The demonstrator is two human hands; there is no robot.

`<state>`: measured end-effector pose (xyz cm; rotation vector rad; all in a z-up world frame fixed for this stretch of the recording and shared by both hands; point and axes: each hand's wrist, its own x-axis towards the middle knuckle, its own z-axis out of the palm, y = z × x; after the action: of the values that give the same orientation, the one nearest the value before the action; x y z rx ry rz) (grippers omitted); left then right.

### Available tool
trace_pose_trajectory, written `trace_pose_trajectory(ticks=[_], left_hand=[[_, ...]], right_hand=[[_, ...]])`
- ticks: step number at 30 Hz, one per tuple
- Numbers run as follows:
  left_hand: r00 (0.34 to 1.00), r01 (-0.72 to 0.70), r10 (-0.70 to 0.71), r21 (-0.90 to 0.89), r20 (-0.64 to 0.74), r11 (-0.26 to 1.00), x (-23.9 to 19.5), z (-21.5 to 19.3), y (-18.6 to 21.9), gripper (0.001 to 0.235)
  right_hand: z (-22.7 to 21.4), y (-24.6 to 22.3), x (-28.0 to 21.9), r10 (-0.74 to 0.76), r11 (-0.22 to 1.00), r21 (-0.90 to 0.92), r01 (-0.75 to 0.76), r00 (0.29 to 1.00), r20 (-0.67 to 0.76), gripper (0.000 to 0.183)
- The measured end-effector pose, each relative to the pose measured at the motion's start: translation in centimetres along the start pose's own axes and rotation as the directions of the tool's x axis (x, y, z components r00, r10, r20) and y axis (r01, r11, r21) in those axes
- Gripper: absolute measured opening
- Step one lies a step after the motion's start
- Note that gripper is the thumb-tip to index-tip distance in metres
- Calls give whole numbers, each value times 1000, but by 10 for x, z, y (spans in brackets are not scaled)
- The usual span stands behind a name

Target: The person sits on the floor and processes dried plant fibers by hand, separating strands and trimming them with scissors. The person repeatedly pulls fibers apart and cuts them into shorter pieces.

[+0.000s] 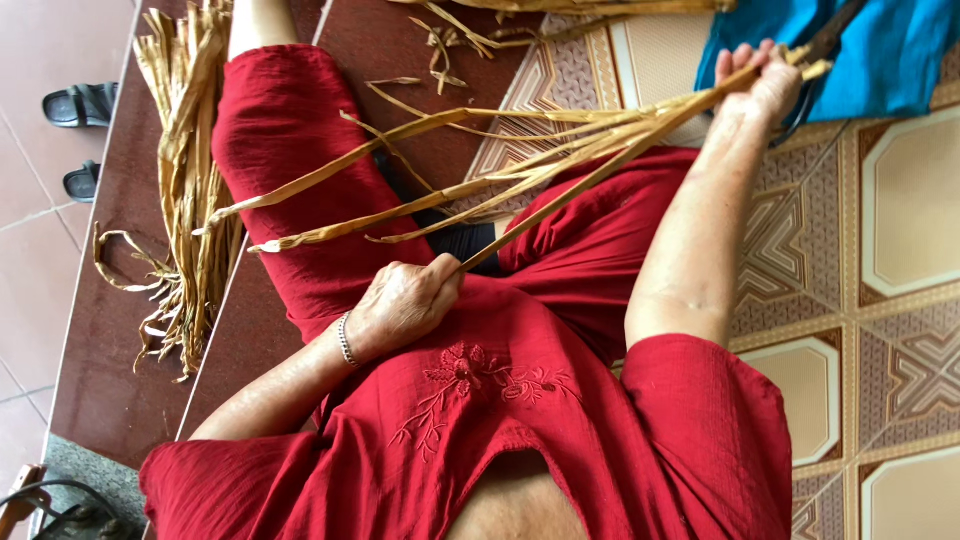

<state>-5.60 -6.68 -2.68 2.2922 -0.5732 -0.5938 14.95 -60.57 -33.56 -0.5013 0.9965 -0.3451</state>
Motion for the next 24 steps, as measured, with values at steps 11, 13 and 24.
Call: trace_pose_trajectory(ticks=[11, 13, 24], left_hand=[[997, 13, -5, 101, -83, 995, -16, -29, -29, 12], [991, 132, -128, 190, -30, 973, -7, -37, -36, 13], [990, -140, 126, 480, 60, 866, 208, -14, -71, 24]], right_hand=[[22, -2, -57, -128, 990, -70, 124, 989, -67, 22], [29, -7, -69, -116, 991, -76, 113, 993, -34, 19], [28, 5, -75, -115, 985, -97, 145, 957, 266, 29]])
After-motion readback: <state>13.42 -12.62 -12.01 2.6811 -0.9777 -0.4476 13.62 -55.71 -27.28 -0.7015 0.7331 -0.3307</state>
